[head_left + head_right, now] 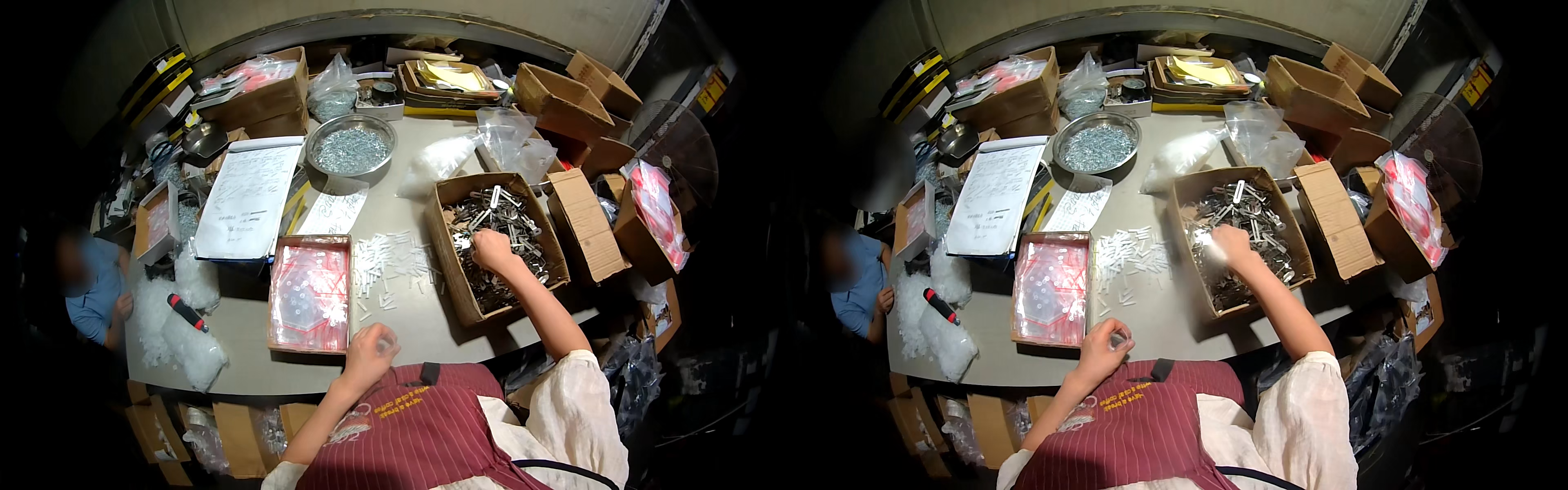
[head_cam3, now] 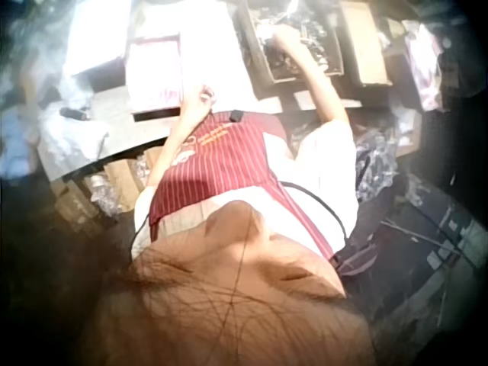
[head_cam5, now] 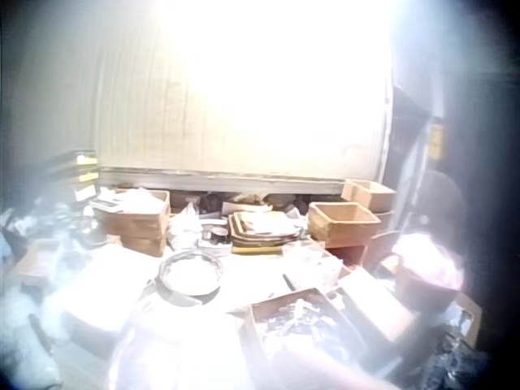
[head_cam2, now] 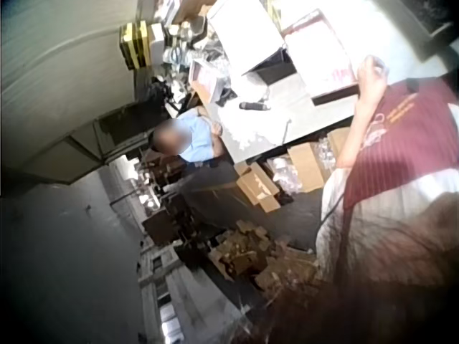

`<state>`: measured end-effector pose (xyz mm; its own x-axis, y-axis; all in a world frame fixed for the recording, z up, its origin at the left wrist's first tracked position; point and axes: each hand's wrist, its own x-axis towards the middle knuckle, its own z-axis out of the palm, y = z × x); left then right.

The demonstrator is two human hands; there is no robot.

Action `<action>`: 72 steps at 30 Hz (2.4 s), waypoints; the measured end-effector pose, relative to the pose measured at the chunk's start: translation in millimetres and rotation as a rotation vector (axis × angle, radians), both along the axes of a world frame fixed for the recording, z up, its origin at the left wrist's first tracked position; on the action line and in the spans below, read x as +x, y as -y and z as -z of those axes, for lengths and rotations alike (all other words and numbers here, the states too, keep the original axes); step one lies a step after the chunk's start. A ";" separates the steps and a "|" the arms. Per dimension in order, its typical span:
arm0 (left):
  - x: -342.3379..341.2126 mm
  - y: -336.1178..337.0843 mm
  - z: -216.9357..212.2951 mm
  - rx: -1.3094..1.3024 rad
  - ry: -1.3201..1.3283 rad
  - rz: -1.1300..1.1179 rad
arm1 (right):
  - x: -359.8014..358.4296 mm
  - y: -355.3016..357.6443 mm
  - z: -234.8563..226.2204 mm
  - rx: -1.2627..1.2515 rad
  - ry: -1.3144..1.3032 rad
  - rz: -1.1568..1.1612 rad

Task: The person picks small metal hardware pieces from a cardboard box and places them into a pink plastic tray. The person repeats this action continuously, filling the tray with the hardware.

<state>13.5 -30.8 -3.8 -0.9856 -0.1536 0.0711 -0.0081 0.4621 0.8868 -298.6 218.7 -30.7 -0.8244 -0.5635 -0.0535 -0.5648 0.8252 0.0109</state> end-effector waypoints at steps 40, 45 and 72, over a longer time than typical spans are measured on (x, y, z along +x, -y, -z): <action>-19.8 16.6 -95.4 1.131 0.260 0.160 | 168.4 67.7 -144.6 -0.879 0.123 -0.588; -16.9 15.5 -85.6 0.839 0.211 0.234 | 169.8 76.7 -150.6 -0.764 -0.043 -0.728; -13.5 -1.1 -77.0 -0.026 -0.253 -0.087 | 200.9 94.9 -153.5 -0.930 0.361 -0.478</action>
